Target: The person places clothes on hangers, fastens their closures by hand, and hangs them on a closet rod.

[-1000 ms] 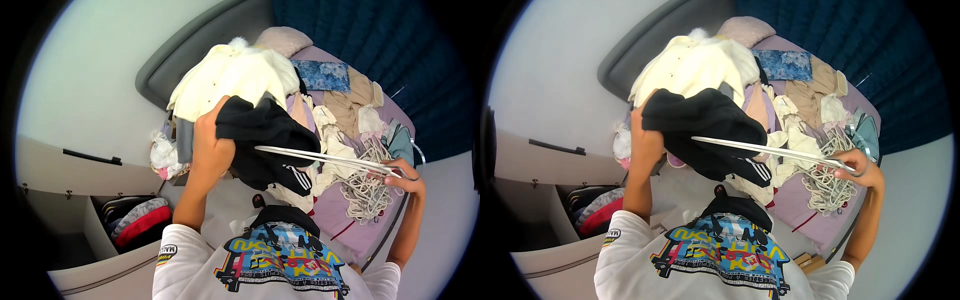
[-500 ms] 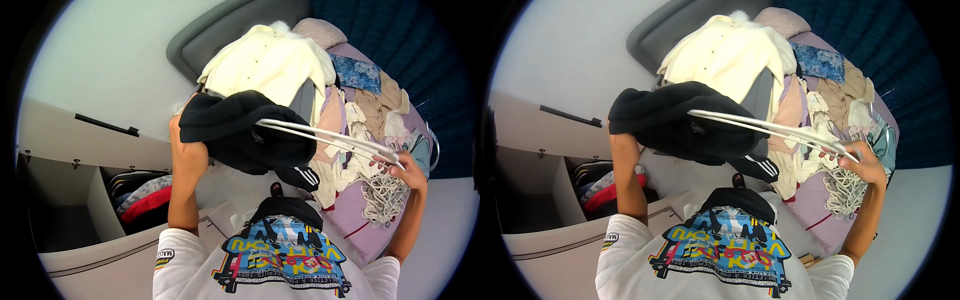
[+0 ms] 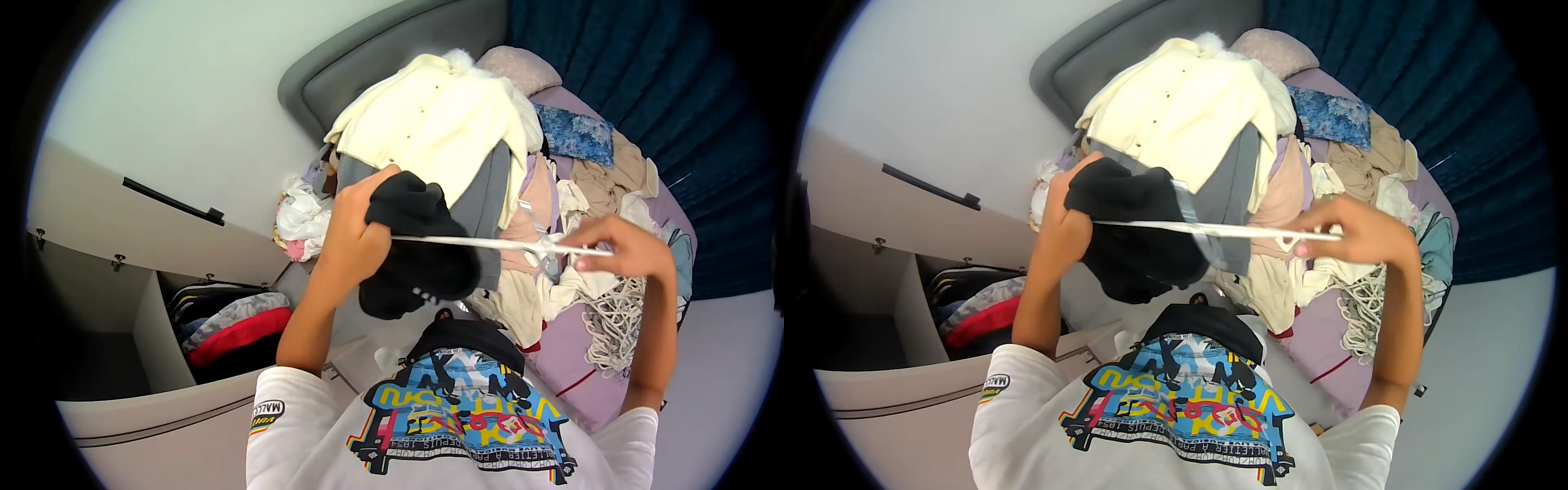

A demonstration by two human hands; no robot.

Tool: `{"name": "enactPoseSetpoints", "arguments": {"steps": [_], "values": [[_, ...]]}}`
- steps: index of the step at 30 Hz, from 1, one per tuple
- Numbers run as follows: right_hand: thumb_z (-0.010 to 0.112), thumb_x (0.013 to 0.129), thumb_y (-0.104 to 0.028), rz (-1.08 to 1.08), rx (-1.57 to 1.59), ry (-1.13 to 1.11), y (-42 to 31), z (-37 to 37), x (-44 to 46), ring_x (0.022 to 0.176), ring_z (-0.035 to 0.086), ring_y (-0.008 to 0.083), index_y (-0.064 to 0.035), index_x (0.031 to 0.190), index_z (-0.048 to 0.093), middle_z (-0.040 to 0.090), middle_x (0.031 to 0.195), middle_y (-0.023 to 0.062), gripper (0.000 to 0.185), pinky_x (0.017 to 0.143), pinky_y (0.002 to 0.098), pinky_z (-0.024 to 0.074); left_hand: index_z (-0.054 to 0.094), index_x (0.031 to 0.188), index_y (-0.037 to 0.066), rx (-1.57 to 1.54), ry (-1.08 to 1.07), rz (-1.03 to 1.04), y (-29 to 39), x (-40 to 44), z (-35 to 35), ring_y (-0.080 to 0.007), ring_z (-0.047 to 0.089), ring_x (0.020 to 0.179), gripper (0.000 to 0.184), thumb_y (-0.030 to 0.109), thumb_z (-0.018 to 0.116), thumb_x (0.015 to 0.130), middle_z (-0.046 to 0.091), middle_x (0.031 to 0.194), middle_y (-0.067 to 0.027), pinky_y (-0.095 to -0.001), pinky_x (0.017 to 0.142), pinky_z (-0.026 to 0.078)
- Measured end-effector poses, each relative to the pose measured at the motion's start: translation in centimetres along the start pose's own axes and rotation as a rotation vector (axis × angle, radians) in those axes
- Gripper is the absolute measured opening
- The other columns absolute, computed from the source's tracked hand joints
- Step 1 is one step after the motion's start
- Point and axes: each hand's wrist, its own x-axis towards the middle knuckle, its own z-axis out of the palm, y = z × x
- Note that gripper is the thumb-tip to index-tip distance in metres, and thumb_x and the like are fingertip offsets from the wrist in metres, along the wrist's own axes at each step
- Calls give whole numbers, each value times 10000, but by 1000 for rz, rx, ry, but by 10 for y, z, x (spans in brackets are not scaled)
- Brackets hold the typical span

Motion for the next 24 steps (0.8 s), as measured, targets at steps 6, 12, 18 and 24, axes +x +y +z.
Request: {"name": "enactPoseSetpoints", "arguments": {"steps": [6, 12, 18, 24], "values": [[633, 937, -339, 82, -150, -188, -32, -42, 36, 680, 624, 165, 7, 910, 742, 691, 749, 96, 364, 630, 302, 475, 597, 1145, -93, -328, 65, 17, -33, -17, -11, -251, 640, 960, 320, 34, 404, 925, 674, 1036, -179, -331, 918, 475], [488, 996, -390, 314, -419, -338, -80, -47, 48, 605, 615, 174, -34, 762, 720, 631, 618, 62, 485, 591, 331, 464, 592, 1142, -69, -109, 612, -17, -24, -26, -31, -197, 578, 1080, 303, 88, 381, 991, 605, 1178, -145, -301, 955, 445], [457, 996, -374, 461, -545, -339, -97, -57, 55, 608, 618, 188, -48, 720, 713, 636, 624, 84, 497, 591, 337, 463, 559, 897, -38, -58, 573, 76, 22, -24, -60, -107, 535, 783, 290, 163, 373, 992, 595, 766, -31, -243, 745, 428], [511, 965, -337, 462, -604, -212, -99, -65, 31, 530, 577, 210, -10, 689, 703, 627, 593, 97, 469, 568, 351, 454, 606, 1136, -34, -84, 902, -128, 7, -29, -58, -128, 574, 988, 368, 275, 441, 1024, 634, 1044, -71, -260, 878, 445]]}}
